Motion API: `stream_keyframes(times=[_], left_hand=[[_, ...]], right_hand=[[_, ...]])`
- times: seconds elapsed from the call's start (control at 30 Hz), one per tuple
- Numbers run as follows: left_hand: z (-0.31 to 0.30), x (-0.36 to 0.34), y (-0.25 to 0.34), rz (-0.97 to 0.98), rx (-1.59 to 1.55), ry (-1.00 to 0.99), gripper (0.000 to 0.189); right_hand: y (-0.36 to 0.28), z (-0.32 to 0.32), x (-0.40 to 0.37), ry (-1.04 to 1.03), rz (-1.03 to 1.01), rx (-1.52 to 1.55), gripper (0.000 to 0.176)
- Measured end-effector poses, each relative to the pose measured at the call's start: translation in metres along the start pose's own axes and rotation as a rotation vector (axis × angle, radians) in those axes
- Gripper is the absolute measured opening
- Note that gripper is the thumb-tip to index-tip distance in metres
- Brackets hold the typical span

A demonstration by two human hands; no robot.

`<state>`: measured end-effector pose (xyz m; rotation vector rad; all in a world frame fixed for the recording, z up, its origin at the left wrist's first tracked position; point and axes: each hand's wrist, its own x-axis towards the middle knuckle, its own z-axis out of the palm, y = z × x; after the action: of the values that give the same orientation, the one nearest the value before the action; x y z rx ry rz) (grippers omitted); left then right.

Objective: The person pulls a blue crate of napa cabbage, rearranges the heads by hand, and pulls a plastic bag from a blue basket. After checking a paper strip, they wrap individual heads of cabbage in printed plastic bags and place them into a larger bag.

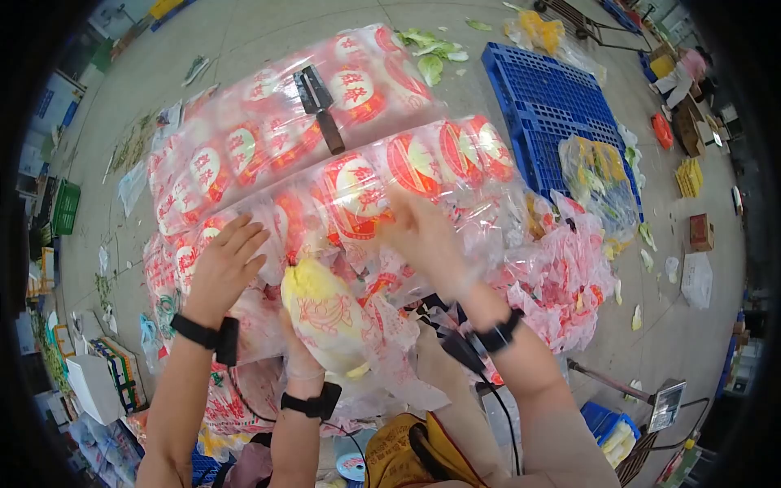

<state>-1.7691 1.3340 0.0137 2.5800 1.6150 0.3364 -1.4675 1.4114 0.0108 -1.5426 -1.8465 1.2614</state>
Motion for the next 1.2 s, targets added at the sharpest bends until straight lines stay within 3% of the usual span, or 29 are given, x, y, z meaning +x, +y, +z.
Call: stream_keyframes(times=[0.07,0.13,0.2,0.27,0.3,0.37,0.4,0.43,0.5,0.57,0.6,0.67,0.7,0.77,0.8,0.9,0.97,1.0,1.03,1.07,1.1,1.17,1.2], left_hand=[[0.006,0.008,-0.015,0.131,0.338,-0.003,0.021],[0.011,0.014,-0.022,0.146,0.347,-0.024,0.017],[0.017,0.02,-0.02,0.06,0.367,0.071,0.018],[0.02,0.024,-0.022,0.07,0.356,0.096,0.023],[0.022,0.026,-0.021,0.051,0.346,0.072,0.023],[0.024,0.031,-0.022,0.068,0.291,0.197,0.024],[0.024,0.032,-0.02,0.057,0.287,0.191,0.024],[0.025,0.034,-0.018,0.065,0.224,0.264,0.029],[0.025,0.035,-0.015,0.065,0.161,0.342,0.034],[0.024,0.033,-0.011,0.035,0.103,0.297,0.041],[0.024,0.031,-0.012,0.035,0.099,0.29,0.041],[0.027,0.022,-0.024,-0.091,0.381,0.149,0.044],[0.03,0.014,-0.032,-0.088,0.381,0.146,0.044],[0.042,-0.009,-0.054,-0.256,0.209,0.089,0.042],[0.05,-0.022,-0.065,-0.254,0.206,0.089,0.042],[0.07,-0.057,-0.086,-0.085,0.115,0.085,0.034],[0.077,-0.07,-0.086,0.031,0.29,0.001,0.033],[0.074,-0.071,-0.079,-0.091,0.225,0.078,0.03],[0.071,-0.07,-0.079,-0.095,0.22,0.082,0.03],[0.07,-0.068,-0.082,-0.058,0.223,0.162,0.029],[0.07,-0.066,-0.085,-0.017,0.225,0.238,0.027],[0.076,-0.062,-0.091,0.047,0.238,0.174,0.026],[0.079,-0.059,-0.092,0.094,0.296,0.097,0.026]], right_hand=[[0.006,0.031,0.063,0.245,-0.135,0.125,0.061],[0.012,0.061,0.127,0.352,-0.458,-0.203,0.07],[-0.003,0.084,0.171,0.111,-0.098,0.11,0.075],[0.016,0.106,0.214,0.222,-0.211,-0.195,0.073],[0.017,0.115,0.215,0.192,-0.2,-0.19,0.073],[0.001,0.119,0.217,0.047,-0.135,-0.089,0.063],[-0.002,0.127,0.208,0.084,-0.227,-0.043,0.049],[-0.003,0.137,0.2,0.076,-0.227,-0.046,0.049],[-0.005,0.159,0.187,-0.121,-0.396,0.174,0.038],[-0.008,0.184,0.175,-0.536,0.097,0.672,0.034],[-0.008,0.201,0.164,-0.536,0.104,0.676,0.034],[0.001,0.241,0.15,0.005,-0.898,0.055,0.03],[0.002,0.258,0.149,0.007,-0.895,0.057,0.03],[0.006,0.283,0.155,-0.359,-0.678,-0.512,0.031],[-0.035,0.232,0.111,-0.2,-0.562,-0.27,0.029],[-0.037,0.197,0.073,-0.346,-0.363,-0.231,0.031],[-0.023,0.178,0.011,-0.382,-0.713,-0.091,0.028],[-0.019,0.178,-0.015,-0.332,-0.842,-0.012,0.026],[-0.013,0.179,-0.034,-0.28,-0.971,0.071,0.025],[-0.008,0.176,-0.047,-0.286,-0.97,0.068,0.025],[0.0,0.171,-0.058,-0.339,-0.915,0.1,0.024],[0.007,0.15,-0.078,-0.388,-0.863,0.132,0.024],[0.003,0.128,-0.09,-0.615,-0.443,0.227,0.02]])
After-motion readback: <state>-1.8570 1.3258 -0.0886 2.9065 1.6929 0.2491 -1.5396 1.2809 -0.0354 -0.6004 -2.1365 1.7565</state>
